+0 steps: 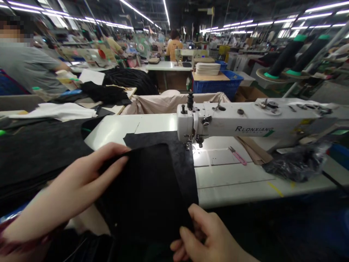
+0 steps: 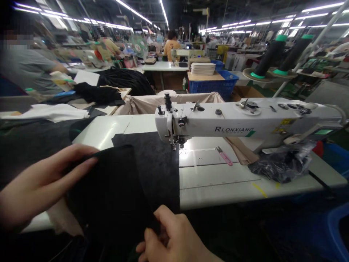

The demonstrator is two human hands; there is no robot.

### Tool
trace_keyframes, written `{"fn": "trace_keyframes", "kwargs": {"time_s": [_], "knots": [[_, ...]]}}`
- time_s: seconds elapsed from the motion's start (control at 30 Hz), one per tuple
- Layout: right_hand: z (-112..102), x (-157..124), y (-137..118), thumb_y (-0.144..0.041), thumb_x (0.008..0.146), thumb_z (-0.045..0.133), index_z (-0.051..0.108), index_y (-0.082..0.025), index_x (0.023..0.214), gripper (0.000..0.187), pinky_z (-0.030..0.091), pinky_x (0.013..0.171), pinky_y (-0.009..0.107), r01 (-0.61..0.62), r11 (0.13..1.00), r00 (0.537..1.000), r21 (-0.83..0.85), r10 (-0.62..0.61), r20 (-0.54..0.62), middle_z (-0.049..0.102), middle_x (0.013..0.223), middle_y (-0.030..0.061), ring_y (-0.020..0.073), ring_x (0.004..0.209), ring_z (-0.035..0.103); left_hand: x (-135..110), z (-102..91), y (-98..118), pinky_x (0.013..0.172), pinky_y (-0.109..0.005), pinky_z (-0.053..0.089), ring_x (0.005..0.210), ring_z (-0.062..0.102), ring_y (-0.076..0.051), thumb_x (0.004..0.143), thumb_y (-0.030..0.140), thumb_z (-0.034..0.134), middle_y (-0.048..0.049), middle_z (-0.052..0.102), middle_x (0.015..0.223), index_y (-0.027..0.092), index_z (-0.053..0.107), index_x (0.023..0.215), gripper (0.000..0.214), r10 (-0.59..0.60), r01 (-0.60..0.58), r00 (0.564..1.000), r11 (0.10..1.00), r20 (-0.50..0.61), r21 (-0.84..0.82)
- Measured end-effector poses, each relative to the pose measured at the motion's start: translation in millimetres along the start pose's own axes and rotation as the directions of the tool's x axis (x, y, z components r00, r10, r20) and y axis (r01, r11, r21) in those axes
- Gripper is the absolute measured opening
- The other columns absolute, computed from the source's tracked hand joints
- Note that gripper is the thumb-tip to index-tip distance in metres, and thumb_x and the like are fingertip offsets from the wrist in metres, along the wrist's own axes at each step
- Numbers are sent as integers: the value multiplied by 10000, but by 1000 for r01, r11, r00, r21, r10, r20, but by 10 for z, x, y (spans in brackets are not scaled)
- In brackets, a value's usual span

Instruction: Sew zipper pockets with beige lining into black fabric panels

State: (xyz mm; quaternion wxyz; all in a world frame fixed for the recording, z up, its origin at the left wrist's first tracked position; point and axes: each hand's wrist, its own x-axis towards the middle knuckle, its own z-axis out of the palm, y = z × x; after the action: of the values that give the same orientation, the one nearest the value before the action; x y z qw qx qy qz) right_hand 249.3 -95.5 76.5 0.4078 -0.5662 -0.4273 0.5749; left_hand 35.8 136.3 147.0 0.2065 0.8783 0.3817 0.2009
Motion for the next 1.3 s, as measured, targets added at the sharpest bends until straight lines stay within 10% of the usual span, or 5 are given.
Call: {"fn": "trace_keyframes", "kwargs": {"time_s": [0.17,0.33,0.57,0.87,1.3], "knots": [[-217,493,303,-352,950,561,585,-184,796,228,489,763,377,146,727,919,-671,-351,-181,659,883,59,213,855,622,910,1032,6,886,-461,442,951,616,-287,885,260,447,-58,678,947,210,583,994,181,216,-270,954,921,208,282],[-745,668,433,-225,984,517,652,-209,1044,149,421,935,410,216,491,842,-844,-531,-94,675,1087,53,216,1042,577,914,1761,-310,850,-416,409,947,583,-258,1001,358,384,-68,651,1025,201,532,1026,217,241,-286,951,925,195,252],[-1109,1249,281,-258,1029,440,566,-269,1302,301,333,1089,419,358,272,828,-893,-535,169,503,1502,-6,226,1339,439,734,1644,-469,845,-384,375,938,552,-239,1011,516,420,-49,629,1044,217,531,1030,319,258,-295,950,927,176,230],[-1460,1311,238,-283,1025,454,607,-188,1200,250,333,1049,418,239,185,847,-953,-519,112,677,1192,72,233,1162,550,821,1539,-419,837,-377,382,934,575,-232,1002,555,418,-29,636,990,227,547,992,353,243,-294,944,924,222,242],[-1042,980,346,-282,1013,480,551,-243,1353,349,425,1022,407,366,264,825,-893,-537,179,619,1261,75,219,1162,549,1146,1594,-201,787,-315,455,892,626,-207,994,537,438,-30,636,946,224,523,967,326,248,-343,893,915,375,212]]}}
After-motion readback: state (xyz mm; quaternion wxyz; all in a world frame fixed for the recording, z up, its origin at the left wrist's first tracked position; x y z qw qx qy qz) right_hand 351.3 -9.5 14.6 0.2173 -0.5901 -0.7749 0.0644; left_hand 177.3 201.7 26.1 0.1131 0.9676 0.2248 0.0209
